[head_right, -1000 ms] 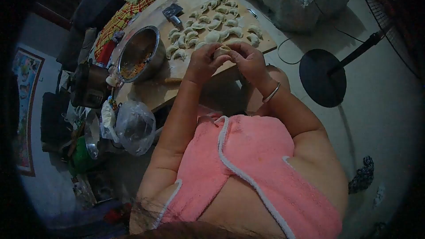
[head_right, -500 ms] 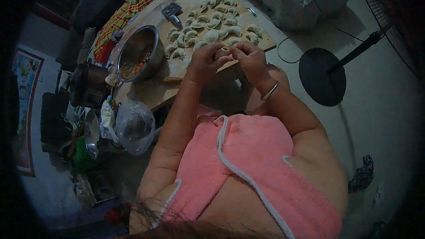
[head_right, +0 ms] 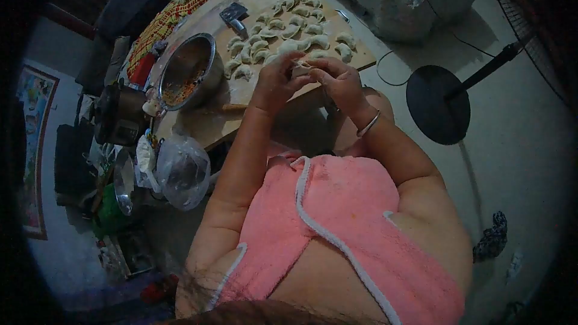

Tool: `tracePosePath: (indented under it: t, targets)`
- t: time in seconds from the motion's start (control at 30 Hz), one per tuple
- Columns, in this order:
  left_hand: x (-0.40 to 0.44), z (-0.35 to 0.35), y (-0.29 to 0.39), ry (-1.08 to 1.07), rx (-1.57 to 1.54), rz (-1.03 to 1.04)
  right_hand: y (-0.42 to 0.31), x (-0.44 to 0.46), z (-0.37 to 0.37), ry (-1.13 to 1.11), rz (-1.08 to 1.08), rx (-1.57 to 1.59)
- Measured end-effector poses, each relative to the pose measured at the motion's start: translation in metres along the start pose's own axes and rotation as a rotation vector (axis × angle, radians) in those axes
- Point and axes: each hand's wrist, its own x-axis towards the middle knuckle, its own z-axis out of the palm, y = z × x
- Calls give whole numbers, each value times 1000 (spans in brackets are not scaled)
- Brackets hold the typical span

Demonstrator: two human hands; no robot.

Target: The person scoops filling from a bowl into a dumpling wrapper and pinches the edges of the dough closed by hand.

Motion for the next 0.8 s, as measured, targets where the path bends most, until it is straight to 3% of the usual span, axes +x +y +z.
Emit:
tracePosePath:
  t: [0.23,0.67,0.8]
  targets:
    - [-2,-3,8,-63,-11,-99,-2,4,-2,-33,52,-9]
    - [-2,4,3,-65,-95,-28,0,4,-6,5,148,43]
    - [-1,1,7,-100,22,-81,8,5,-9,22,135,46]
